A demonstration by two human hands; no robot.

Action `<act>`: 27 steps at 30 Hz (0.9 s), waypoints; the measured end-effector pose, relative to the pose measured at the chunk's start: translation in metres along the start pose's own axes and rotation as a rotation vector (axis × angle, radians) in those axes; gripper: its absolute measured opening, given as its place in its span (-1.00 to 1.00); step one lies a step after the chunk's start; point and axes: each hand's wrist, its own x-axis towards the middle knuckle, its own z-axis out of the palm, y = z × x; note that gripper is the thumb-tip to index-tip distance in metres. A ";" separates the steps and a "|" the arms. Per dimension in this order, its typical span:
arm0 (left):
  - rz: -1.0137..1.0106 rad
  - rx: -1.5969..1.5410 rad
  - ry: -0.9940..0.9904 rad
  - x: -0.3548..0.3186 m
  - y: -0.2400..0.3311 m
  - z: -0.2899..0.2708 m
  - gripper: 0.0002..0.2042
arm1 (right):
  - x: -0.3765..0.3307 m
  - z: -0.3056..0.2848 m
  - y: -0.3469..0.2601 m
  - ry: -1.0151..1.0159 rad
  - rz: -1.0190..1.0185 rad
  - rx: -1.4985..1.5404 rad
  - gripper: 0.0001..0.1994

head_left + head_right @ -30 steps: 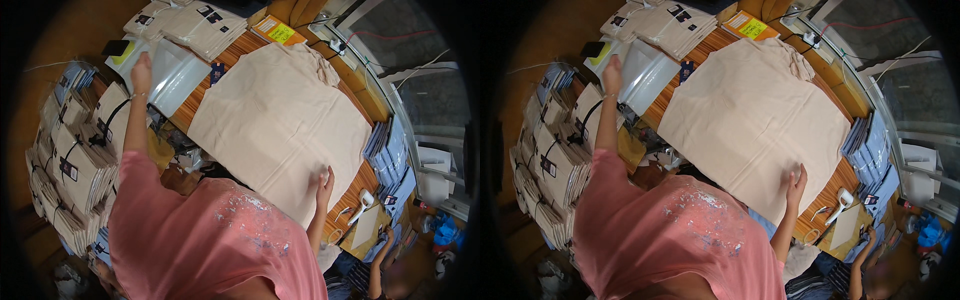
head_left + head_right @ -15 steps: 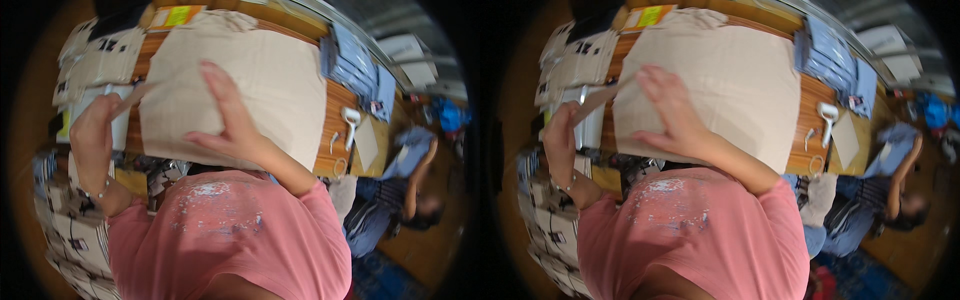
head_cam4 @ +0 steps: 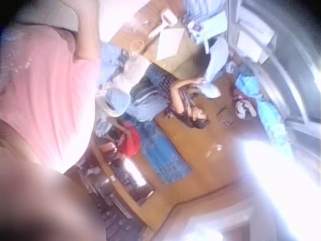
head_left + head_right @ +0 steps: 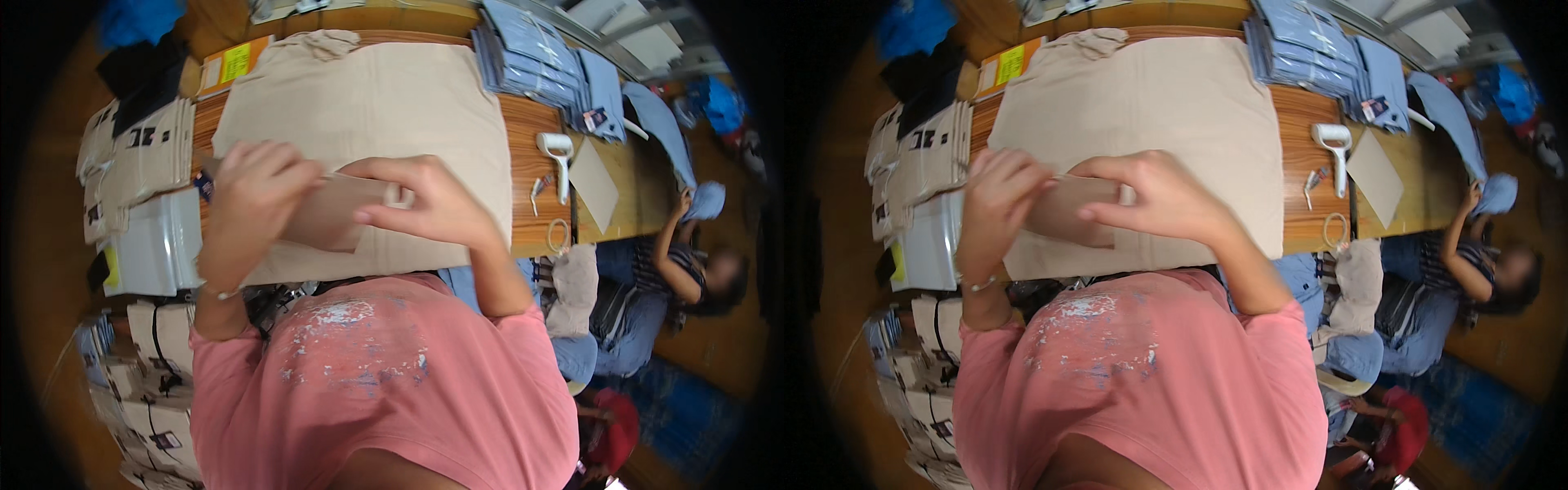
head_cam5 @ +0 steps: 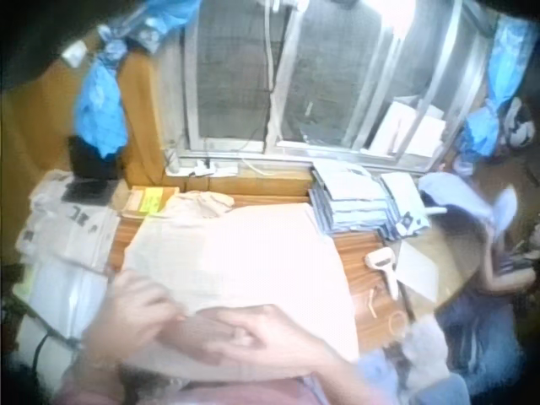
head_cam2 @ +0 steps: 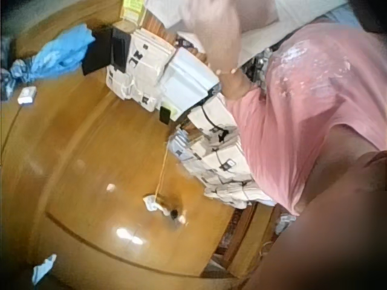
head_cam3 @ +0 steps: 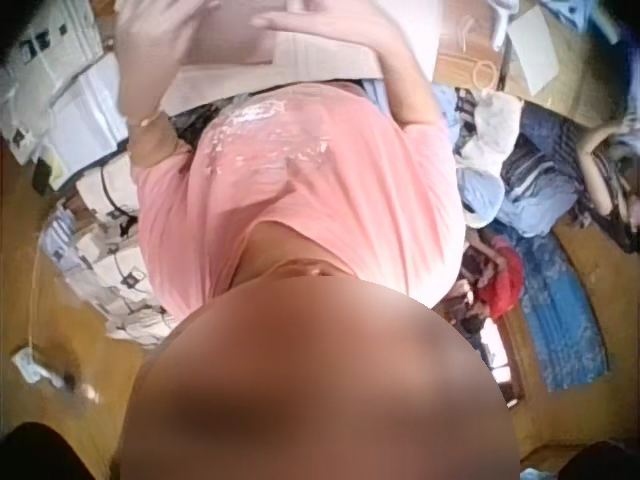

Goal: The person folds a beige shirt on a wooden table, places a tag on it, and wraps it in a clear plastic bag. They then secure the package with a rubber band and write on a notebook before stacking the finished item.

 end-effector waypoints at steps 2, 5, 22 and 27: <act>0.079 0.064 0.087 0.007 0.012 0.007 -0.88 | -0.002 -0.009 -0.005 -0.048 0.019 -0.310 -0.77; 0.166 0.151 0.521 0.010 0.013 0.016 -0.80 | -0.012 -0.014 0.014 0.119 0.347 0.138 -0.84; -0.703 0.198 -0.003 -0.188 -0.214 0.168 -0.55 | -0.037 0.035 0.248 0.449 0.911 0.741 -0.70; -0.776 0.141 0.269 -0.196 -0.207 0.154 -0.56 | -0.016 0.038 0.202 0.452 0.732 0.712 -0.63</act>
